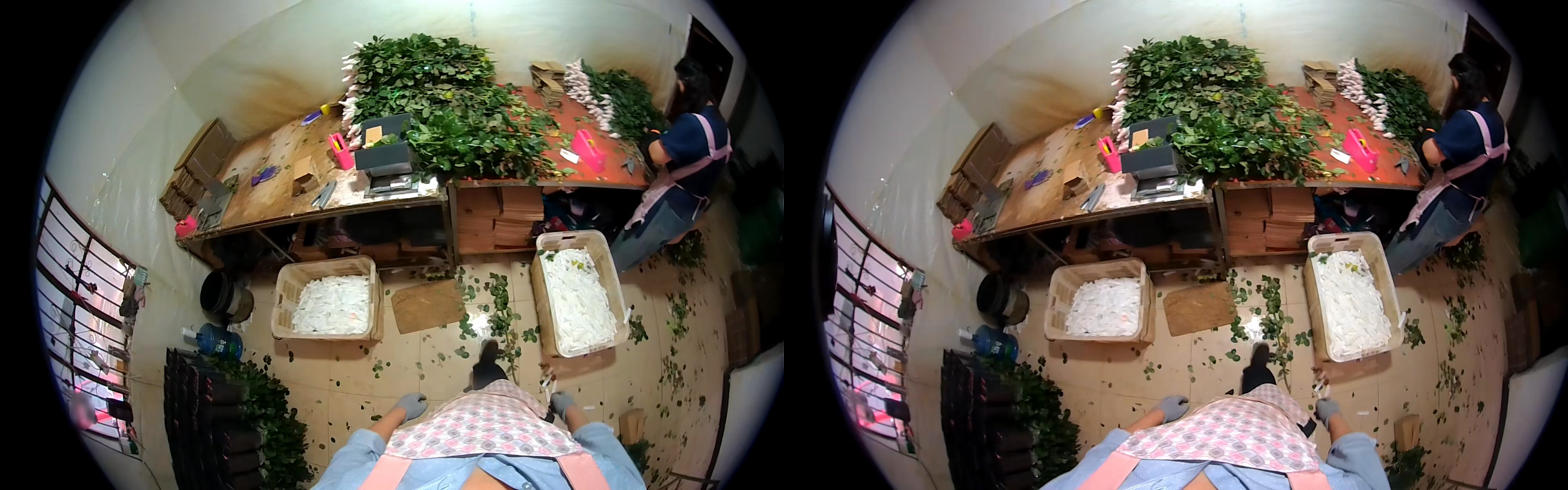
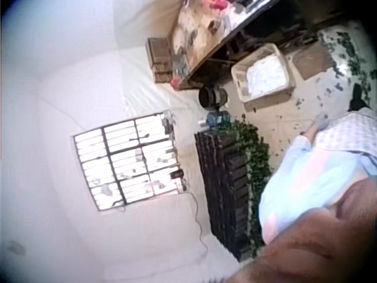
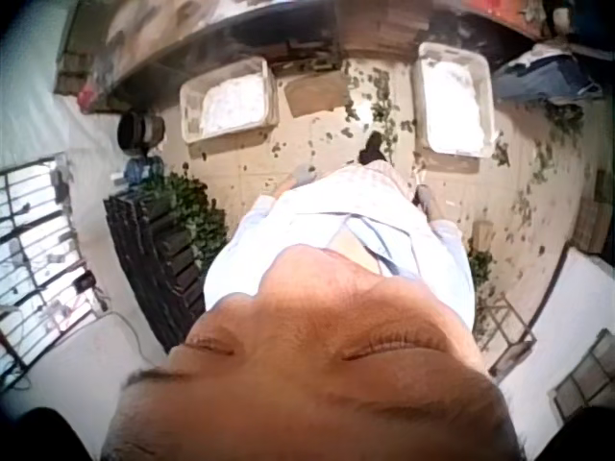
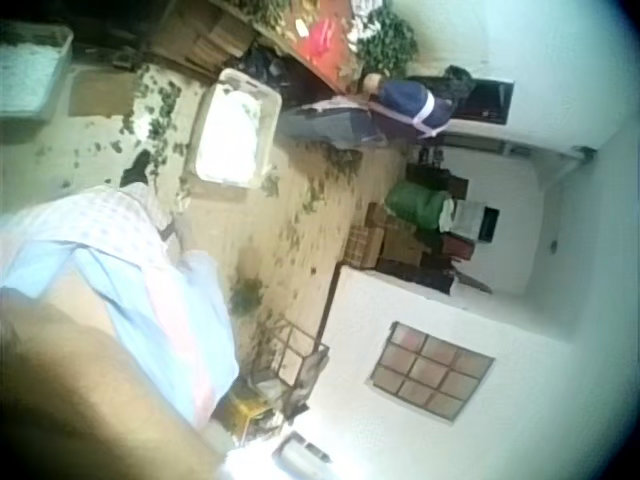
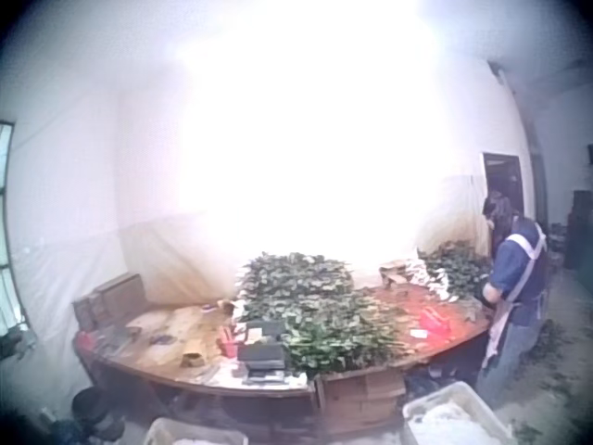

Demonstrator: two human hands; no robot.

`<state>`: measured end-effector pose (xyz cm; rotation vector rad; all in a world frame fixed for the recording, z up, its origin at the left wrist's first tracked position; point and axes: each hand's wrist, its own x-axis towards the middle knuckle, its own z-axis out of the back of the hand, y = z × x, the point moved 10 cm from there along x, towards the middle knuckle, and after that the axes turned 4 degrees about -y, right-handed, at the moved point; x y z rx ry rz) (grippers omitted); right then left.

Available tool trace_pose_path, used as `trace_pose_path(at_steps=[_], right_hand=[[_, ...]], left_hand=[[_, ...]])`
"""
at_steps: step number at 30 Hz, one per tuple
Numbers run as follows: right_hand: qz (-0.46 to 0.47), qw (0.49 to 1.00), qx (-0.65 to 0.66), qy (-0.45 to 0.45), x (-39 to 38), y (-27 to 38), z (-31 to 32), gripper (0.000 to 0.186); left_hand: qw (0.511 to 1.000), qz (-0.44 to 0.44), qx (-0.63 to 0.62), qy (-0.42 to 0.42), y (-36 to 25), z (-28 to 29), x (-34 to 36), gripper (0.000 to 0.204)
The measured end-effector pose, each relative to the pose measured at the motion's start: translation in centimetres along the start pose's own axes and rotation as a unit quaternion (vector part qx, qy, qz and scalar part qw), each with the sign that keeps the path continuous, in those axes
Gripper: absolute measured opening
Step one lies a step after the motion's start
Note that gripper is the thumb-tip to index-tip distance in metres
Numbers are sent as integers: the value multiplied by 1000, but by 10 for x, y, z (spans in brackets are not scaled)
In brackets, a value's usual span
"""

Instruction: The person arranges white flowers with green leaves into a black rectangular tray using both hands. They pick up bunches of flowers from a large pile on the table, place them into the tray, and press them down to fit. The person occasionally adjusts the tray and the flowers to ensure they are packed tightly.

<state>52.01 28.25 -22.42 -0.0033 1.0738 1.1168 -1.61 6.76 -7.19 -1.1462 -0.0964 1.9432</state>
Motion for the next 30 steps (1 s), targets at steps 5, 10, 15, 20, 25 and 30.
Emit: trace_pose_path(at_steps=[5, 10, 15, 20, 25, 30], right_hand=[[33, 996, 61, 53, 34, 215, 1, 33], [301, 949, -94, 33, 45, 452, -3, 32], [549, 832, -80, -16, -18, 733, 6, 29], [674, 734, -72, 38, -99, 964, -35, 24], [707, 697, -120, 22, -105, 1135, -102, 30], [694, 684, -224, -18, -36, 1214, -167, 24]], left_hand=[[995, 44, -49, -71, 15, 77, 14, 50], [986, 70, -84, -124, 16, 167, 46, 47], [982, 86, -50, -158, -19, 267, 65, 44], [960, 79, -119, -239, -56, 356, 85, 40], [942, -7, -80, -326, -77, 467, 111, 35], [904, -142, -47, -400, -106, 596, 158, 31]])
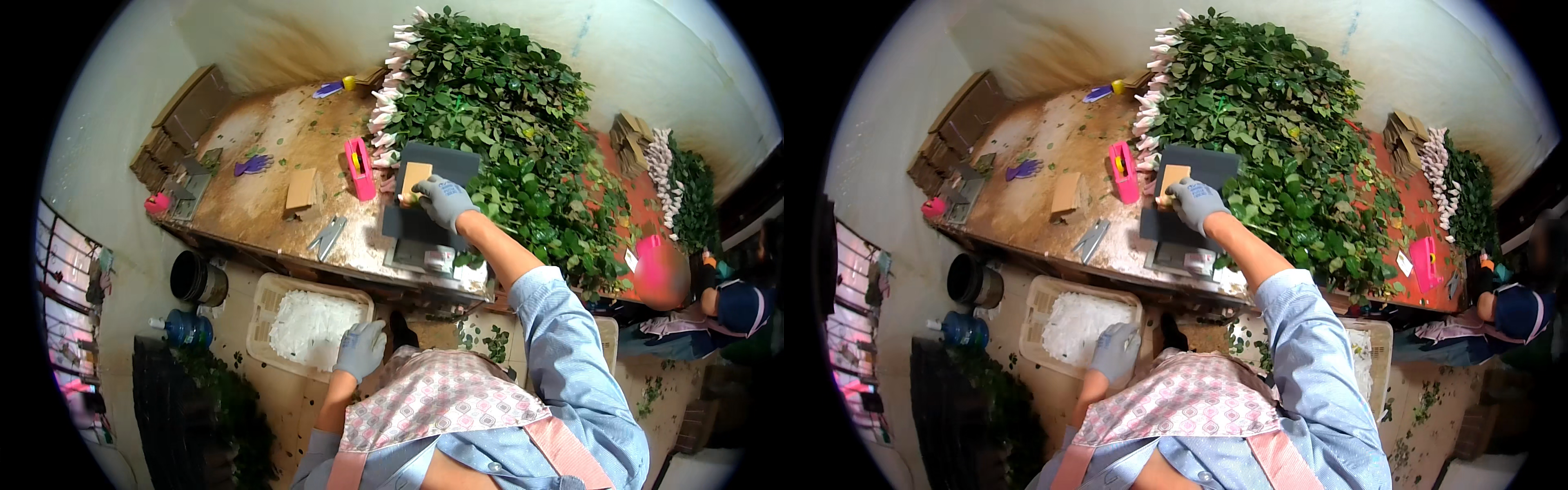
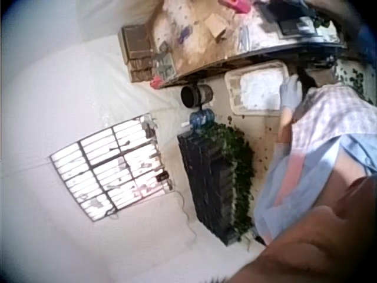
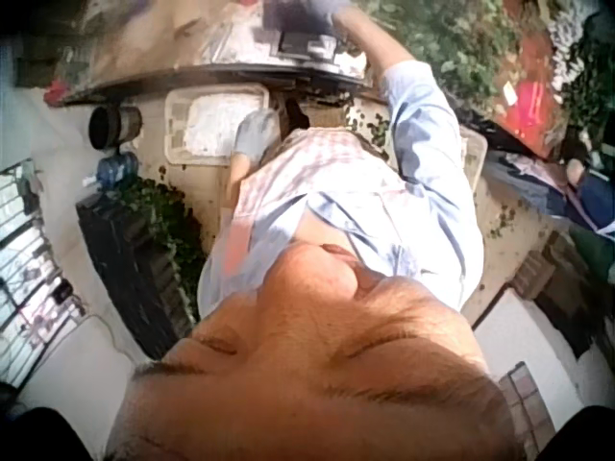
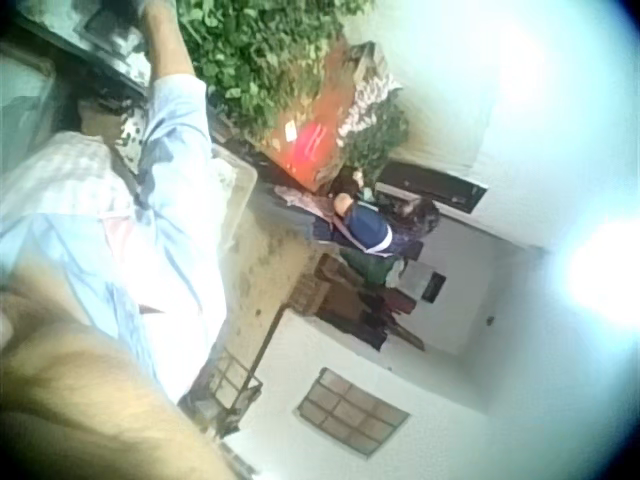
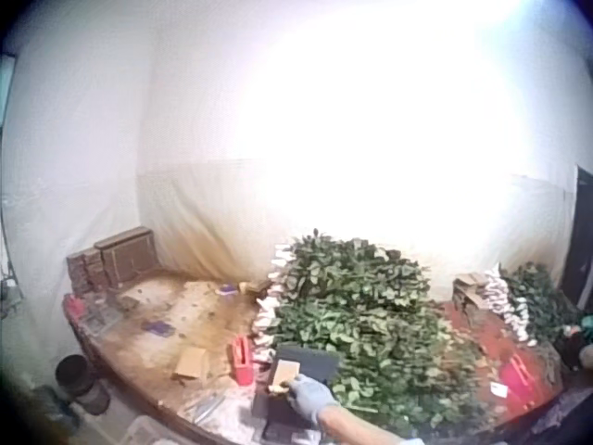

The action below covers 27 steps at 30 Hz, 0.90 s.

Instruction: The person arranges white flowers with green leaves into a black rectangular tray using both hands. They pick up bunches of flowers from a large pile on the table, place them into the tray, and press them down to fit. The person occasionally adjusts the tray and the flowers to ensure they are packed tightly.

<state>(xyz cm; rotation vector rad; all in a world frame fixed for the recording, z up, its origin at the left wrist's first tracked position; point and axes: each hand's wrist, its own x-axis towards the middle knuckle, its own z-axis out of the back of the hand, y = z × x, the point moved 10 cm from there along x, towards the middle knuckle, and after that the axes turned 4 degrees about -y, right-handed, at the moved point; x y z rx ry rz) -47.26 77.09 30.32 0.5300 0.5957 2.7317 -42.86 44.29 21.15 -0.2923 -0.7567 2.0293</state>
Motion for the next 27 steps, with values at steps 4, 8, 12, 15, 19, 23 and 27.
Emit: trace_pose_path(at_steps=[4, 8, 12, 15, 19, 23, 27], right_hand=[[-41, 992, -45, 113, 35, -24, -47, 25], [-50, 983, -63, 164, 41, -42, -68, 26], [-60, 970, -36, 233, 45, -35, -84, 25], [-61, 962, -41, 265, 46, -43, -94, 26], [-68, 959, -31, 274, 52, -41, -89, 25], [-63, 961, -11, 269, 52, -46, -94, 27], [-72, 948, 36, 308, 56, -52, -95, 29]], left_hand=[[997, -79, -1, -22, 1, 36, 85, 29], [991, -134, 16, 15, 9, 55, 142, 30], [983, -183, -6, 30, 15, 69, 184, 29], [976, -213, -36, 30, 15, 70, 212, 28], [960, -274, -50, 4, -13, 65, 249, 36], [943, -330, 36, -15, -40, 35, 281, 42], [941, -326, 93, -14, -29, -18, 296, 28]])
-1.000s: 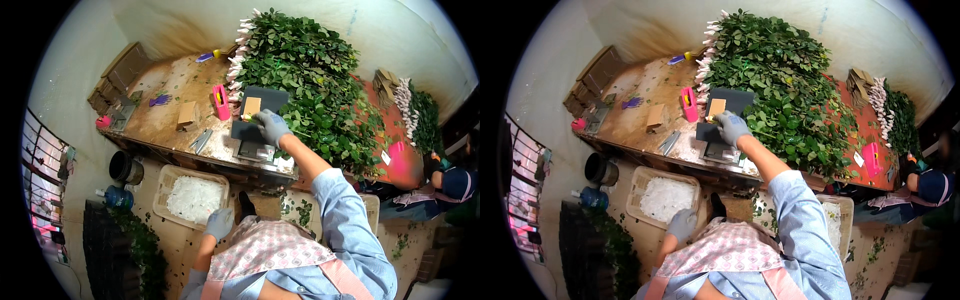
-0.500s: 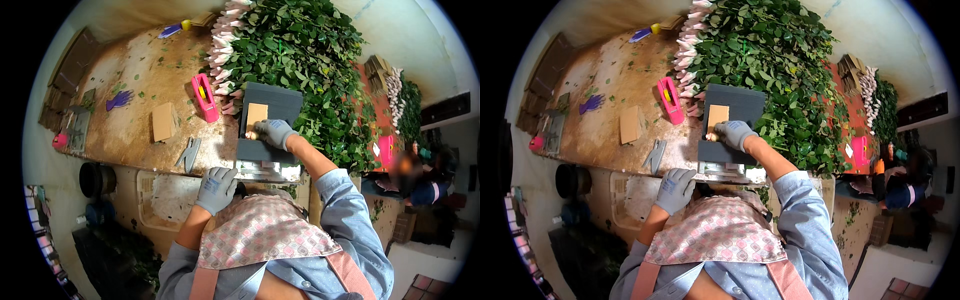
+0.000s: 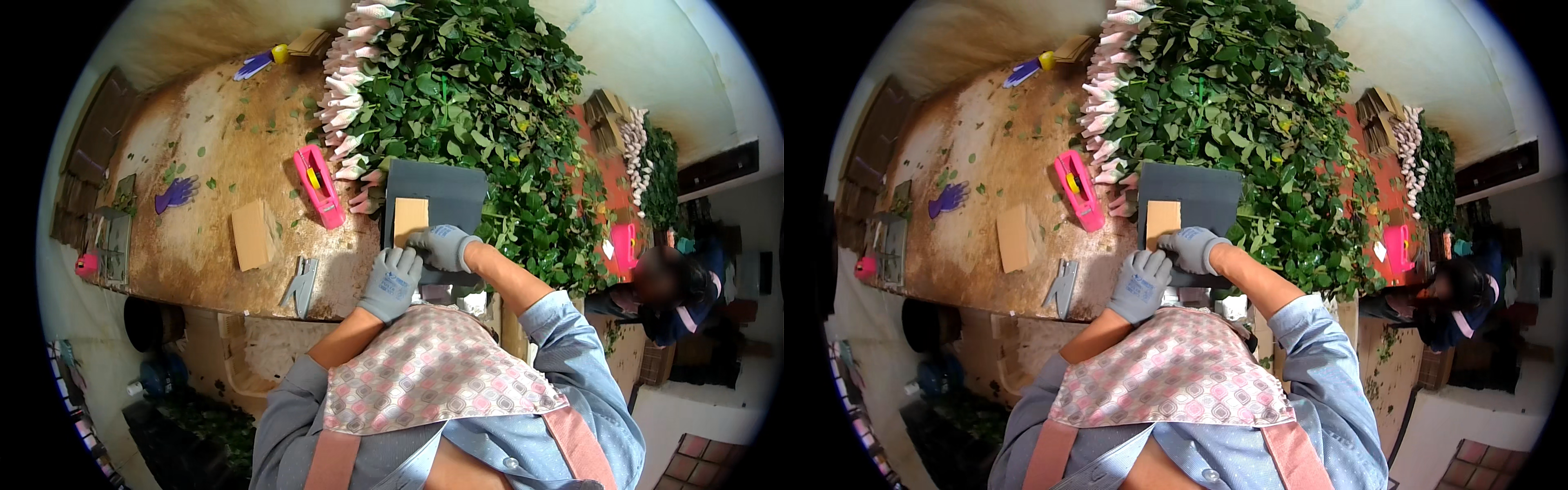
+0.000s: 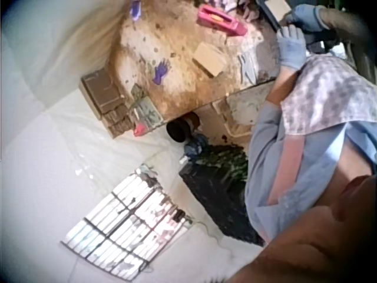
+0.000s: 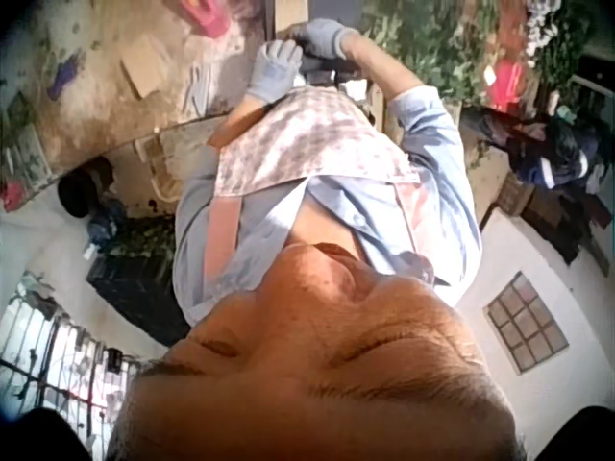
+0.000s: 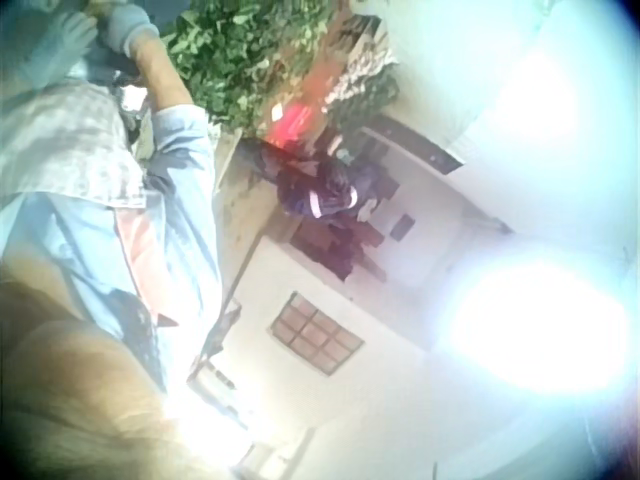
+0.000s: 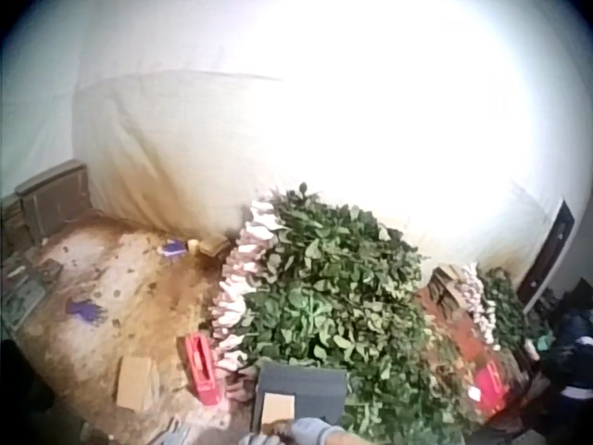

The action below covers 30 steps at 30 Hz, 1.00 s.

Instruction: The person arranges white flowers with green leaves into a black rectangular tray using both hands. They pick up bunches of flowers from a large pile on the table, place them into the tray, and press them down to fit. The person occasionally adjusts the tray and the flowers to ensure they are packed tightly.

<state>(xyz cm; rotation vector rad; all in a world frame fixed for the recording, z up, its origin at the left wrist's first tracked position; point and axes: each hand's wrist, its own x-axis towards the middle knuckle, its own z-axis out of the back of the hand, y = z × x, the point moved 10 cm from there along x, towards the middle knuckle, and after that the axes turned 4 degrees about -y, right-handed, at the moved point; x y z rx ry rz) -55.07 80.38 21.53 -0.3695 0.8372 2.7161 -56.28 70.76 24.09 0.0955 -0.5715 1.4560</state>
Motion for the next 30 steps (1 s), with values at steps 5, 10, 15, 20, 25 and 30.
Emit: trace_pose_path(at_steps=[5, 10, 15, 20, 25, 30], right_hand=[[-8, 999, -23, -33, 10, 1, 33, 31], [-70, 985, -101, -121, 16, -16, 28, 33], [-56, 986, -84, -130, 16, -21, 27, 34], [-52, 970, -96, -219, 4, -17, 22, 32], [-49, 962, -85, -257, -1, -20, 21, 32], [-62, 963, -84, -249, -1, -23, 12, 33]], left_hand=[[999, 7, -25, -31, 3, 8, 5, 21], [998, 38, -47, 0, 6, 6, 5, 30], [997, 51, -56, 20, 8, 0, 3, 31], [994, 72, -81, 5, 13, 1, -1, 36], [981, 146, -116, -47, 26, 54, -1, 36], [968, 226, -59, -91, 62, 94, -23, 32]])
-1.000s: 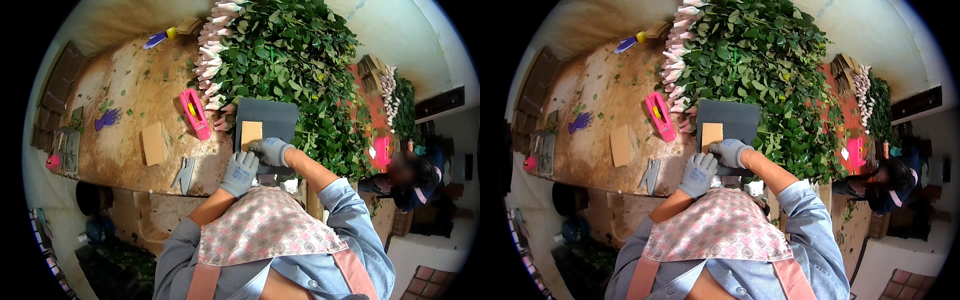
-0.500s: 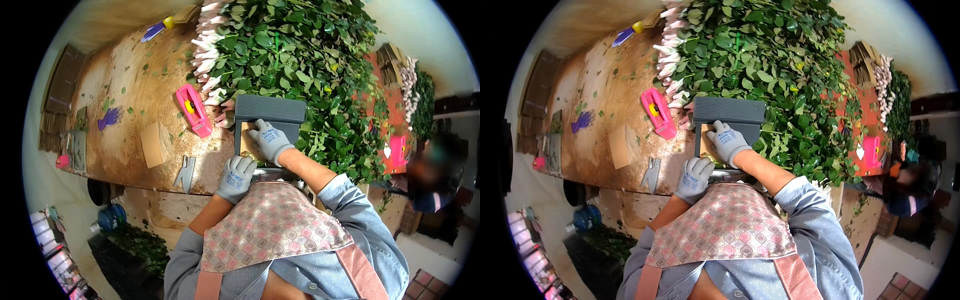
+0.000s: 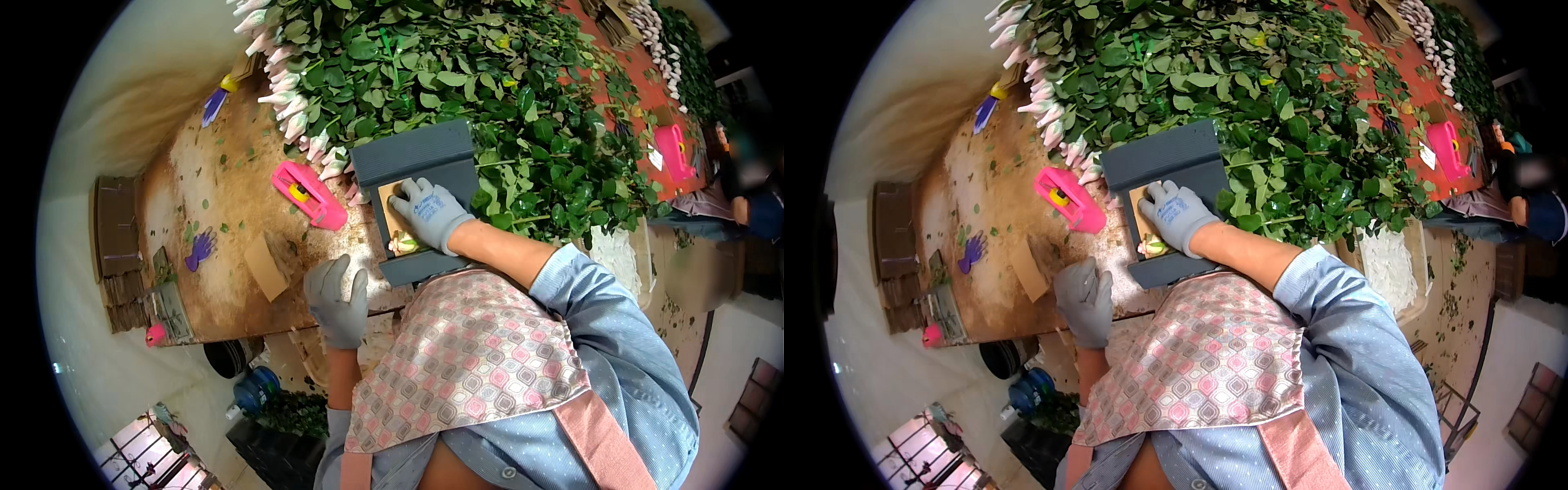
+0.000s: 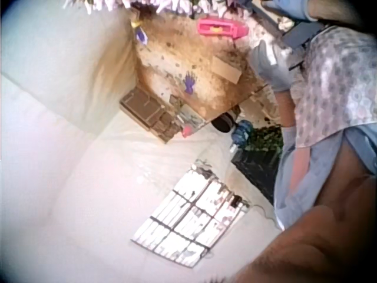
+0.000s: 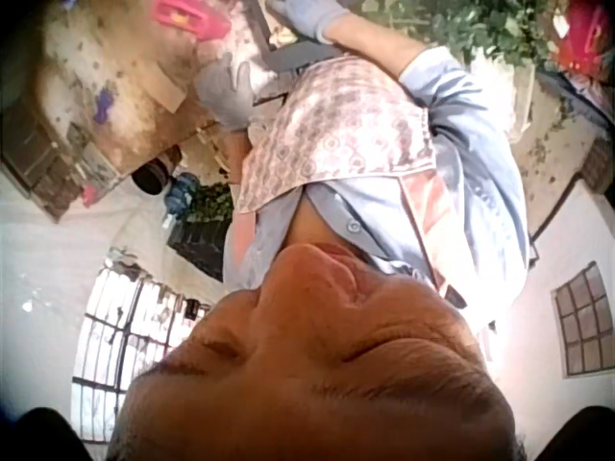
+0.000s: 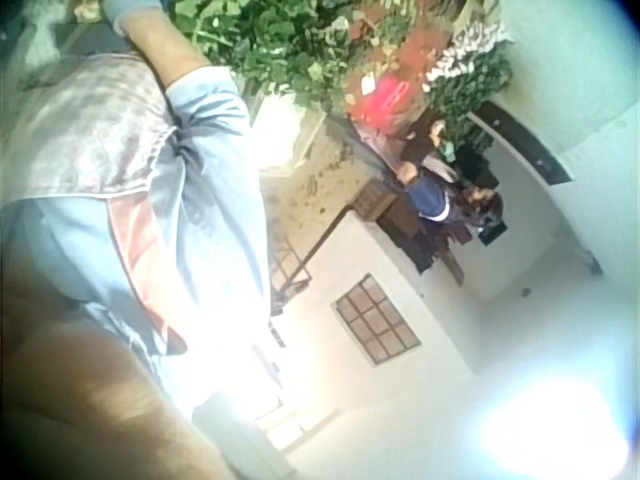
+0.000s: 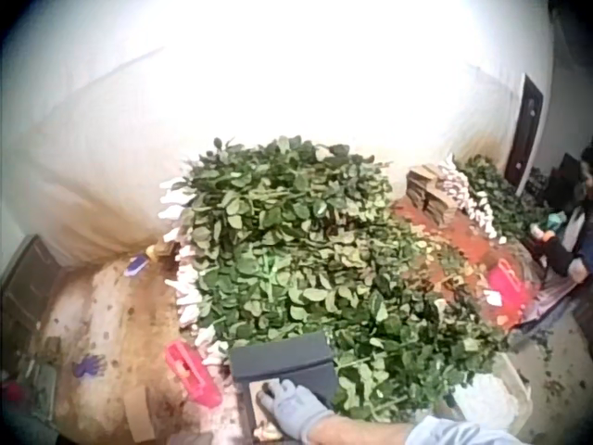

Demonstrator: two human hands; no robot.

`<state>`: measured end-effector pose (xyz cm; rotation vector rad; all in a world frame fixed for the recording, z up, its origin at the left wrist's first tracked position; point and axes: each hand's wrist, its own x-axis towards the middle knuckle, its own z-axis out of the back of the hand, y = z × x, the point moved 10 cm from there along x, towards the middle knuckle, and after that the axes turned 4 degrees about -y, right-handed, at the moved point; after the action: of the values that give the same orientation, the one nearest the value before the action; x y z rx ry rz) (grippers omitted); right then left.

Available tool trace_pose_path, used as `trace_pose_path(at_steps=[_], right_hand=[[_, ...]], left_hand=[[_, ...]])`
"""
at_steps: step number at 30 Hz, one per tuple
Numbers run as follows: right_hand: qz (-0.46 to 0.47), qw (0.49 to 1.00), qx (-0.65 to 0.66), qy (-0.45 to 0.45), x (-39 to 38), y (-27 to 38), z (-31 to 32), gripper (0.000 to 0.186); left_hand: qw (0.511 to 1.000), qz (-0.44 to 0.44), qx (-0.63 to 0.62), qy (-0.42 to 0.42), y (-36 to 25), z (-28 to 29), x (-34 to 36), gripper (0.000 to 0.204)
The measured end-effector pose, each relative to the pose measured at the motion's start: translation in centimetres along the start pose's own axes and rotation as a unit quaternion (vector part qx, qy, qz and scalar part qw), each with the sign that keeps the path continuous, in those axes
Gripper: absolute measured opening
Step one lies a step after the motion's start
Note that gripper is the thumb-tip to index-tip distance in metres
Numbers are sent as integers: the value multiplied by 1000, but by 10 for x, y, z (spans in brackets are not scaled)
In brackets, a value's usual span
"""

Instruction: The person arranges white flowers with green leaves into a black rectangular tray using both hands. They pick up bunches of flowers from a large pile on the table, place them into the tray, and press them down to fit. The person occasionally adjusts the tray and the flowers to ensure they are packed tightly.

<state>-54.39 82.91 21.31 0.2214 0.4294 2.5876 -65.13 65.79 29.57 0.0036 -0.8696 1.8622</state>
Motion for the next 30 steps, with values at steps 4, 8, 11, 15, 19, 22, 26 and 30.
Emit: trace_pose_path(at_steps=[4, 8, 11, 15, 19, 22, 26, 30], right_hand=[[-4, 1000, 14, 17, 0, 1, 2, 33], [3, 1000, 17, 6, 3, -2, 4, 32], [8, 998, 54, -15, 2, -5, 8, 31], [-7, 996, 87, 26, 7, -12, 6, 34], [-7, 994, 108, 26, 10, -15, 7, 35], [10, 994, 106, 22, 12, -16, 7, 35], [24, 995, 81, 54, 15, -12, 10, 35], [67, 986, 113, 106, 31, 4, 57, 26]], left_hand=[[974, -169, 4, 150, -70, -38, 17, 37], [968, -161, 43, 186, -70, -97, 2, 35], [978, -159, 28, 134, -59, -100, -8, 34], [983, -121, -27, 139, -49, -101, -13, 39], [981, -99, -28, 165, -43, -105, -9, 41], [966, -143, 63, 205, -64, -105, 0, 40], [954, -202, 66, 212, -74, -108, 7, 40], [955, -211, 60, 199, -67, -110, 3, 36]])
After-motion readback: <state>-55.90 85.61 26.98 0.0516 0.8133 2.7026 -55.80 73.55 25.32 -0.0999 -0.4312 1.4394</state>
